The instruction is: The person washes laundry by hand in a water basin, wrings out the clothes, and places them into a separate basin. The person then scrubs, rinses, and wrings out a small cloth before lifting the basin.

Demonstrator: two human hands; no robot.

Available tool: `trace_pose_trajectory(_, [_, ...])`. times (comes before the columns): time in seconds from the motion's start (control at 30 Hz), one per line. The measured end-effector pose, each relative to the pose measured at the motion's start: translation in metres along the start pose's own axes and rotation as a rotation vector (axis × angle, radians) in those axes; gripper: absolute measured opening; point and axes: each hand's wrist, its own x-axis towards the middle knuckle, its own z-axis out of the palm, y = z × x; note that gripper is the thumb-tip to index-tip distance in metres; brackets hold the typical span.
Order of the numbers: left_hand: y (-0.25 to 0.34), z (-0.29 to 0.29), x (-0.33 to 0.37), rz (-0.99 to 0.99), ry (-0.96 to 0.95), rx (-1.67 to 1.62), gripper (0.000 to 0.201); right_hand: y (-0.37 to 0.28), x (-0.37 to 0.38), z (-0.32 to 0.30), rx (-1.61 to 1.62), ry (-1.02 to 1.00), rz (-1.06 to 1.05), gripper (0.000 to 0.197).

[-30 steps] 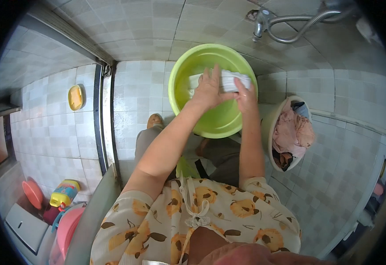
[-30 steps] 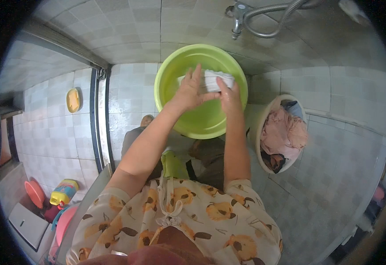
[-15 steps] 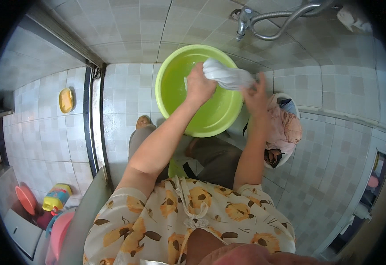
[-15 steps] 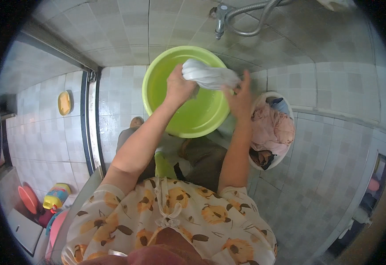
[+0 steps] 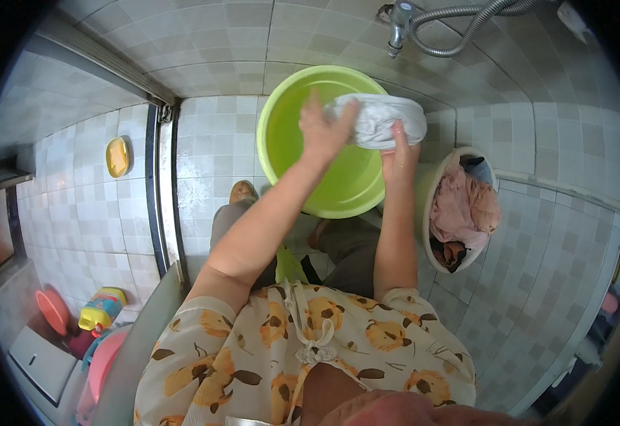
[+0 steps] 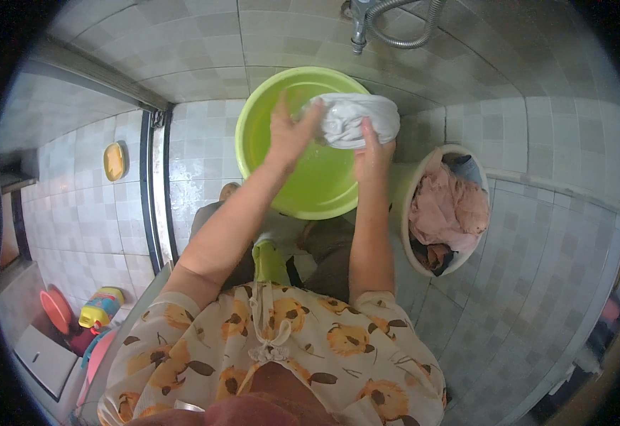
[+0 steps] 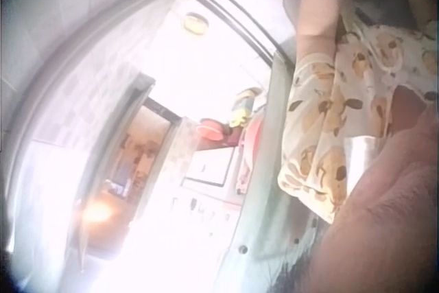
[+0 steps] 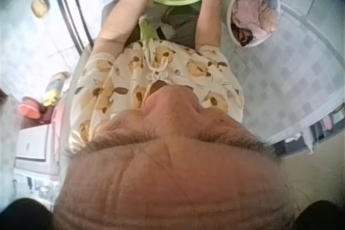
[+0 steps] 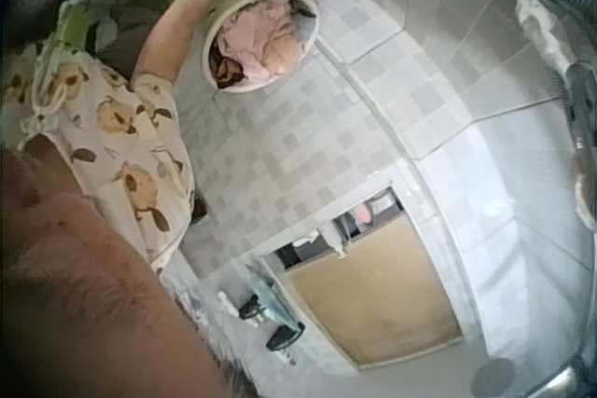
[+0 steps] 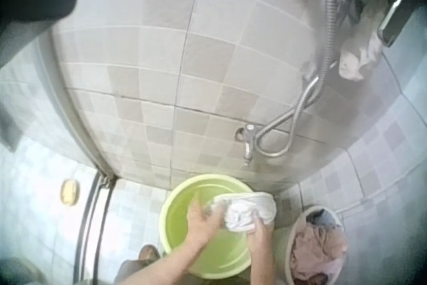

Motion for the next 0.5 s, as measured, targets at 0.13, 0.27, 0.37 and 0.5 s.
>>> trace_pose_trajectory(0.13, [0.001,0.000,0.009,-0.421,0.114,-0.501,0.097,-0.003,-0.005,-0.002,0.270,-0.032,0.061,0.050])
trace_pose_trajectory(0.27, [-0.018,-0.009,0.020,-0.399,-0.174,-0.904,0.070,0.016,0.003,-0.017,0.317,-0.146,0.195,0.050])
trace_pose_trajectory(0.37, [0.014,0.013,0.008,-0.360,-0.060,-0.799,0.049,0.035,0.034,-0.065,-0.421,-0.157,-0.164,0.052])
trace_pose_trajectory(0.5, [0.001,0.029,0.000,-0.216,0.021,-0.624,0.039,0.019,0.019,-0.039,-0.954,-0.251,-0.529,0.052])
